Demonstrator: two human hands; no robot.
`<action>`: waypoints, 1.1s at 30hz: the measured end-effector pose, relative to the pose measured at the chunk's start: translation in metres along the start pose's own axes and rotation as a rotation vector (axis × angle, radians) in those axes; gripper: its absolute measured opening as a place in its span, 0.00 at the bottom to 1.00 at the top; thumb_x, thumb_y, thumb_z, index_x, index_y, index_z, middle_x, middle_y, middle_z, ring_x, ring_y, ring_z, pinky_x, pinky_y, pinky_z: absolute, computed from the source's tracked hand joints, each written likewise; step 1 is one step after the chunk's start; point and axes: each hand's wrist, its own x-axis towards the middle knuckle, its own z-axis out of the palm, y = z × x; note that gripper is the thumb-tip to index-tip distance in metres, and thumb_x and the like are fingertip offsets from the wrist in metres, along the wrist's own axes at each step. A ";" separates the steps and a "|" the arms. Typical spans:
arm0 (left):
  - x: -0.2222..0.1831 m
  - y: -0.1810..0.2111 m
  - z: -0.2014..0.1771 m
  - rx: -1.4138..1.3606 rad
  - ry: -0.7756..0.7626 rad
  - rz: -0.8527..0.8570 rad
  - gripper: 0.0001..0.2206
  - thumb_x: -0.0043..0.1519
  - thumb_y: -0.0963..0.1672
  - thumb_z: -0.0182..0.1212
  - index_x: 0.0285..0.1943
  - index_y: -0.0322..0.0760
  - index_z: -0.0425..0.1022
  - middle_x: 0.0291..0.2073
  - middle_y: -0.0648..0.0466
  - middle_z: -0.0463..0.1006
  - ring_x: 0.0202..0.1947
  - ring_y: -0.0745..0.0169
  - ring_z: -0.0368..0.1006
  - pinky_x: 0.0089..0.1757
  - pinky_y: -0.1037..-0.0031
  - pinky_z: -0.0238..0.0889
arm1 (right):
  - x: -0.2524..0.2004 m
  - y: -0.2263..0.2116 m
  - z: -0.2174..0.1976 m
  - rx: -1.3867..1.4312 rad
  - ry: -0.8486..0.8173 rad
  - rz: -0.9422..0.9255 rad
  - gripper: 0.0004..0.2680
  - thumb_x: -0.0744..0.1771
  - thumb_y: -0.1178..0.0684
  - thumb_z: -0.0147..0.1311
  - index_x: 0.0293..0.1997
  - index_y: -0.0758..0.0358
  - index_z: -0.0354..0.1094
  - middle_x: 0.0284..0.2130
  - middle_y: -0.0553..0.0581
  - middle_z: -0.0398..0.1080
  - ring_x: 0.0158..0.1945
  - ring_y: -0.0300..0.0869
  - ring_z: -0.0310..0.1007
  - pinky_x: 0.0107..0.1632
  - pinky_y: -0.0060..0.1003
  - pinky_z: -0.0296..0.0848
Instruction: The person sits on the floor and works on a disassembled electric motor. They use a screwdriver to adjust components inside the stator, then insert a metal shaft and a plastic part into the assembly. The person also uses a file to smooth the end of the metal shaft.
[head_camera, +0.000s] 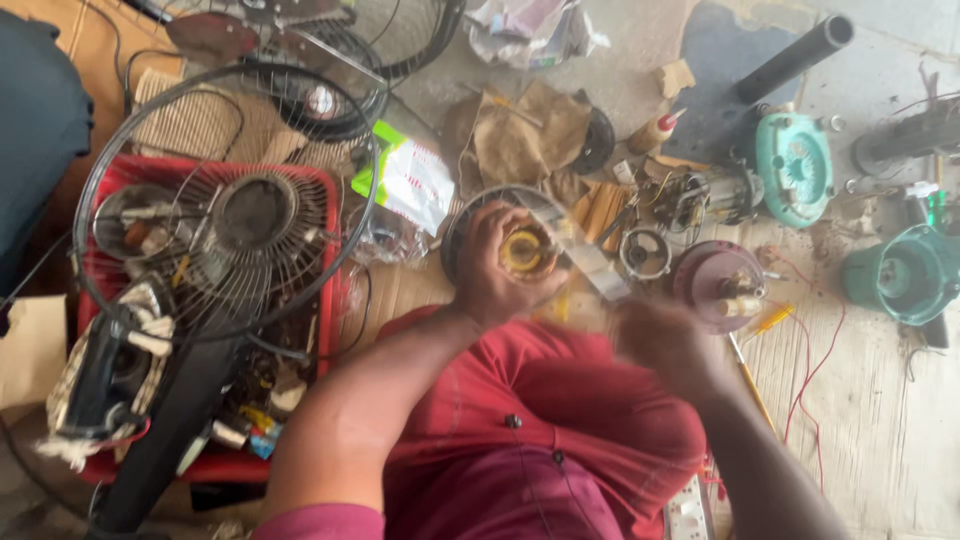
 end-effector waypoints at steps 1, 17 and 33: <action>-0.004 0.001 0.000 0.049 0.008 0.001 0.38 0.46 0.47 0.83 0.62 0.38 0.63 0.56 0.44 0.68 0.56 0.48 0.72 0.57 0.61 0.71 | -0.013 0.020 -0.002 -0.059 0.156 -0.189 0.10 0.69 0.58 0.51 0.57 0.59 0.70 0.45 0.56 0.72 0.38 0.37 0.74 0.38 0.33 0.75; -0.003 0.001 -0.002 0.047 -0.035 -0.036 0.38 0.45 0.46 0.83 0.63 0.38 0.63 0.56 0.45 0.67 0.56 0.49 0.71 0.57 0.63 0.70 | -0.005 -0.050 -0.015 0.524 0.174 0.119 0.14 0.66 0.63 0.55 0.58 0.66 0.70 0.51 0.56 0.78 0.39 0.38 0.79 0.37 0.35 0.79; 0.000 0.003 -0.004 0.039 -0.013 -0.116 0.37 0.43 0.44 0.79 0.63 0.40 0.65 0.58 0.44 0.68 0.60 0.46 0.71 0.60 0.60 0.69 | 0.081 -0.113 0.037 0.525 0.366 -0.507 0.18 0.60 0.60 0.78 0.50 0.65 0.71 0.44 0.53 0.77 0.46 0.33 0.78 0.49 0.28 0.78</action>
